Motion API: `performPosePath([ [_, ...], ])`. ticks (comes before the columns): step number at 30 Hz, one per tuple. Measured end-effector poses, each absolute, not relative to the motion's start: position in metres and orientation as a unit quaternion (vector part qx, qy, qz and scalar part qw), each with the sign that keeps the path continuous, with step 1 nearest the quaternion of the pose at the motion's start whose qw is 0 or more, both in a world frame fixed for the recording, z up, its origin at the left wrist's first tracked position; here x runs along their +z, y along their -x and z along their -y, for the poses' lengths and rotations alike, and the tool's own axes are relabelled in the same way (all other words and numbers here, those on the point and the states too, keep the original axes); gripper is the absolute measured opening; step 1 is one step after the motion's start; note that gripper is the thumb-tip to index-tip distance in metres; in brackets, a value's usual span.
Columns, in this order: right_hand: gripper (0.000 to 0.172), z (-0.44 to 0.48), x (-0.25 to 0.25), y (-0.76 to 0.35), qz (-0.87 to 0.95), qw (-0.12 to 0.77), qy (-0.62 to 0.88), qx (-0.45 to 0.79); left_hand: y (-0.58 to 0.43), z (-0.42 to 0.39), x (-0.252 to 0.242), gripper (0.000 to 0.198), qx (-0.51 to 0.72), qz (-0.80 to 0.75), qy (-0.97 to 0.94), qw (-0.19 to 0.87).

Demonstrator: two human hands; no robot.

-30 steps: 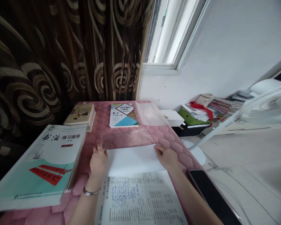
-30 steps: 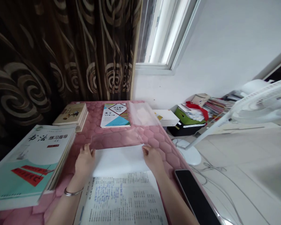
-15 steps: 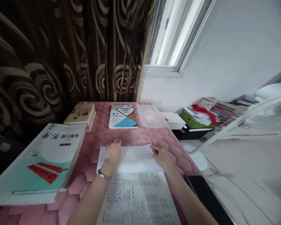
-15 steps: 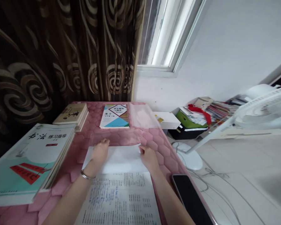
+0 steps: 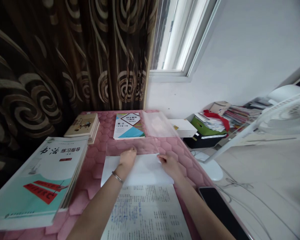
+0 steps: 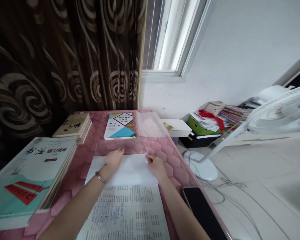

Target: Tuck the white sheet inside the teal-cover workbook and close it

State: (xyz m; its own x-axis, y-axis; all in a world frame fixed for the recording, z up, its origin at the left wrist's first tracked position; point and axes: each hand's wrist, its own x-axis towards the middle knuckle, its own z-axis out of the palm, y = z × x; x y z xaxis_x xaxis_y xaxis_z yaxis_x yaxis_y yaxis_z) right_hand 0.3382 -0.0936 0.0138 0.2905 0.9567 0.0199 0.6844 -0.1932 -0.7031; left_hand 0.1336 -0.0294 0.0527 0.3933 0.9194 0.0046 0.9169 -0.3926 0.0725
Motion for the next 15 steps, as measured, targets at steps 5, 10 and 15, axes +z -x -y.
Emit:
performPosePath([
  [5, 0.025, 0.083, -0.003, -0.346, 0.537, 0.343, 0.733, 0.238, -0.132, 0.028, 0.057, 0.036, 0.009, -0.550, -0.835, 0.028],
  [10, 0.016, 0.079, -0.017, -0.348, 0.518, 0.382, 0.729, 0.231, -0.128, 0.028, 0.061, 0.036, 0.000, -0.538, -0.842, 0.025],
  [15, 0.022, 0.081, -0.018, -0.348, 0.504, 0.378, 0.750, 0.201, -0.122, 0.029, 0.063, 0.034, 0.003, -0.540, -0.842, 0.020],
])
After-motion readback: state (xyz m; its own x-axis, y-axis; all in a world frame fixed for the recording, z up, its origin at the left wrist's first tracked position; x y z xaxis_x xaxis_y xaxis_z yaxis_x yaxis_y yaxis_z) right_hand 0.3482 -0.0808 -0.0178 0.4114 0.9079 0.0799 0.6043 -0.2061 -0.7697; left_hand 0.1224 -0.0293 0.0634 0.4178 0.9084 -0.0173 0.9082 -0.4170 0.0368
